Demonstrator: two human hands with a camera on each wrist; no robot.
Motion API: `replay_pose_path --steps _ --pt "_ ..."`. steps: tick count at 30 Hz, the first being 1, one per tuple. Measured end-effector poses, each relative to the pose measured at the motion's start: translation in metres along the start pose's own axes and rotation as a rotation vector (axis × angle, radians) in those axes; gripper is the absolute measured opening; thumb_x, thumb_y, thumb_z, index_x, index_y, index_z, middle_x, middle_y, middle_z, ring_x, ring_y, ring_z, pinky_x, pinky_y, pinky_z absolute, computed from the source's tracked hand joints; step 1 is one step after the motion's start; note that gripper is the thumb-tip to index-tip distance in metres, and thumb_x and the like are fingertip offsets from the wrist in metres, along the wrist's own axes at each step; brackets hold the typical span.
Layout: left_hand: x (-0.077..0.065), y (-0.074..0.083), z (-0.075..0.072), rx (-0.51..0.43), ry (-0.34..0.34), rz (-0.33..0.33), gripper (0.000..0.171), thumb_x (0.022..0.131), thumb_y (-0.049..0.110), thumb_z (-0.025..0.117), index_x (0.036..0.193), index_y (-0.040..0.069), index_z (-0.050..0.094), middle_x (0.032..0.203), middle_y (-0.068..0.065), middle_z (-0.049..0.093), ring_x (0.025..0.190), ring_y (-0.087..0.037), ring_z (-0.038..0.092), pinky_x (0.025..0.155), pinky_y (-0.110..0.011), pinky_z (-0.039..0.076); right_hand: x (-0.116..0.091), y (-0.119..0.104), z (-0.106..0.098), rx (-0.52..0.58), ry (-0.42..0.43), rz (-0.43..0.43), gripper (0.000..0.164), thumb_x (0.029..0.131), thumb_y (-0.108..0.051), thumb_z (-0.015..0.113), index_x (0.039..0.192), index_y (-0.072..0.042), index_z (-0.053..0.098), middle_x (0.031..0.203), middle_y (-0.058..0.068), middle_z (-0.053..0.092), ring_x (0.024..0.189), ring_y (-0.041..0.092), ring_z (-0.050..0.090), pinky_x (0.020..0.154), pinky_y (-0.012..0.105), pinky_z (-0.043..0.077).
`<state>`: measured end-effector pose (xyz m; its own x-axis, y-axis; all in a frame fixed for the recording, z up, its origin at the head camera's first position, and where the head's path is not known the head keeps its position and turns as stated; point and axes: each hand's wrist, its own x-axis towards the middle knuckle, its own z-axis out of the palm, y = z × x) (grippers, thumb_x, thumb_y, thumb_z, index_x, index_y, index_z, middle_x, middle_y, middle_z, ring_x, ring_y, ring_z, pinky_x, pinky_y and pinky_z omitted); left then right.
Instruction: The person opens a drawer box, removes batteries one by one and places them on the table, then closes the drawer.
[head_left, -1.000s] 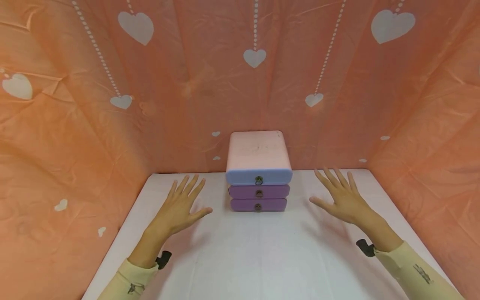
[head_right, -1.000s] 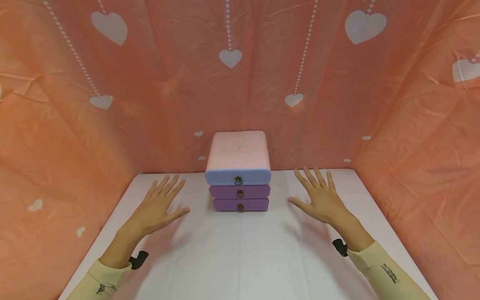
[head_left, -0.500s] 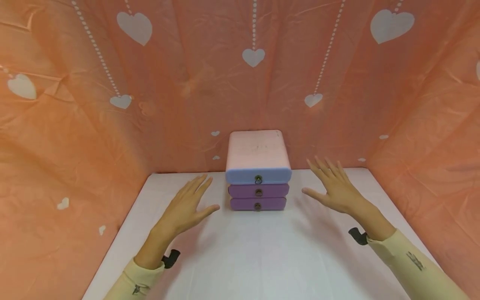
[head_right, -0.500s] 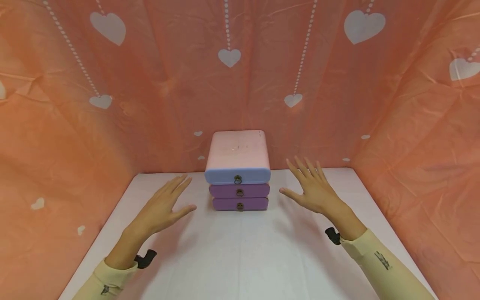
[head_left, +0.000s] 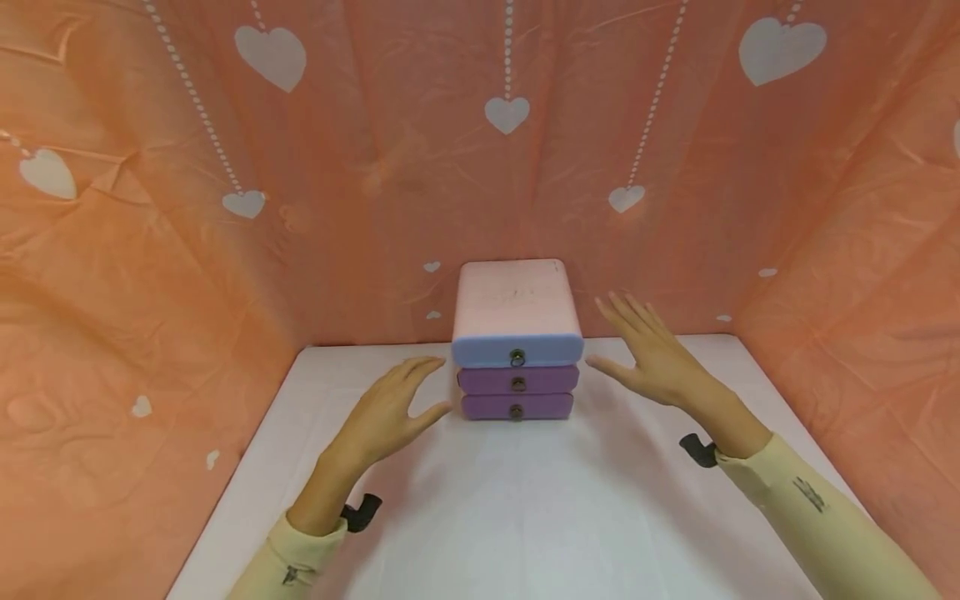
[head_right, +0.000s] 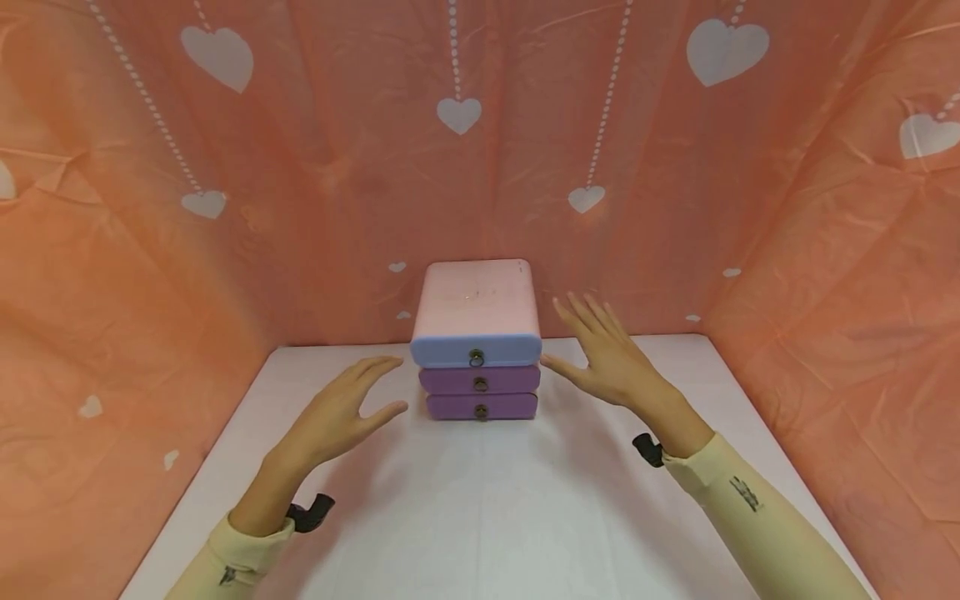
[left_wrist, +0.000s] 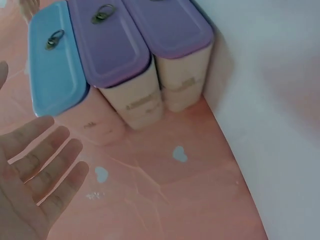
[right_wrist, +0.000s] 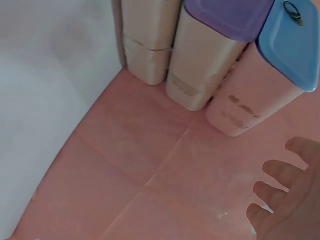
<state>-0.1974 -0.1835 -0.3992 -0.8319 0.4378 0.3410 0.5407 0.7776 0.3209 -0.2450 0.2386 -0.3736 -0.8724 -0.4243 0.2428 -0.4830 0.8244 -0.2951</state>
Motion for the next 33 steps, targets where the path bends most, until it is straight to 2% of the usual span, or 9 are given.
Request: replay_pose_path --steps 4,8,14,21,27,33 --pt "0.005 0.007 0.004 -0.054 0.009 -0.018 0.064 0.1 0.04 0.077 0.153 0.01 0.057 0.151 -0.01 0.06 0.142 -0.032 0.056 0.117 -0.056 0.047 0.009 -0.006 -0.003 -0.006 0.001 -0.018 0.094 0.104 -0.059 0.061 0.173 -0.014 0.015 0.18 0.015 0.01 0.166 0.039 0.003 0.134 0.054 -0.002" --pt "0.009 0.012 0.011 -0.092 0.02 -0.038 0.061 0.101 0.042 0.076 0.152 0.011 0.059 0.149 -0.008 0.063 0.139 -0.031 0.059 0.114 -0.056 0.05 0.019 -0.012 -0.005 -0.006 -0.006 -0.03 0.092 0.105 -0.06 0.059 0.173 -0.013 0.017 0.18 0.014 0.01 0.166 0.038 0.004 0.134 0.056 0.001" --pt "0.014 0.022 0.019 -0.155 0.025 -0.068 0.06 0.102 0.042 0.075 0.151 0.012 0.059 0.142 -0.006 0.067 0.126 -0.028 0.066 0.103 -0.053 0.057 0.032 -0.018 -0.005 -0.011 -0.027 -0.036 0.094 0.104 -0.062 0.058 0.172 -0.011 0.019 0.18 0.013 0.01 0.166 0.036 0.003 0.134 0.056 0.002" --pt "0.023 0.033 0.025 -0.243 0.028 -0.118 0.055 0.103 0.037 0.075 0.15 0.012 0.06 0.143 -0.006 0.067 0.12 -0.034 0.069 0.1 -0.053 0.058 0.047 -0.025 -0.004 -0.014 -0.033 -0.038 0.095 0.104 -0.064 0.056 0.171 -0.007 0.02 0.18 0.015 0.011 0.166 0.038 0.005 0.133 0.058 0.004" --pt "0.032 0.038 0.03 -0.289 0.057 -0.11 0.049 0.103 0.032 0.076 0.144 0.009 0.065 0.135 -0.008 0.071 0.115 -0.031 0.07 0.098 -0.048 0.059 0.06 -0.03 -0.006 -0.017 -0.056 -0.044 0.095 0.105 -0.063 0.055 0.172 -0.007 0.018 0.179 0.017 0.012 0.166 0.039 0.005 0.134 0.056 0.002" --pt "0.038 0.042 0.035 -0.323 0.066 -0.102 0.045 0.103 0.029 0.075 0.142 0.007 0.066 0.131 -0.008 0.072 0.118 -0.026 0.07 0.097 -0.045 0.06 0.07 -0.035 -0.006 -0.014 -0.067 -0.056 0.094 0.105 -0.061 0.056 0.17 -0.003 0.019 0.179 0.018 0.01 0.165 0.041 0.007 0.134 0.056 0.003"
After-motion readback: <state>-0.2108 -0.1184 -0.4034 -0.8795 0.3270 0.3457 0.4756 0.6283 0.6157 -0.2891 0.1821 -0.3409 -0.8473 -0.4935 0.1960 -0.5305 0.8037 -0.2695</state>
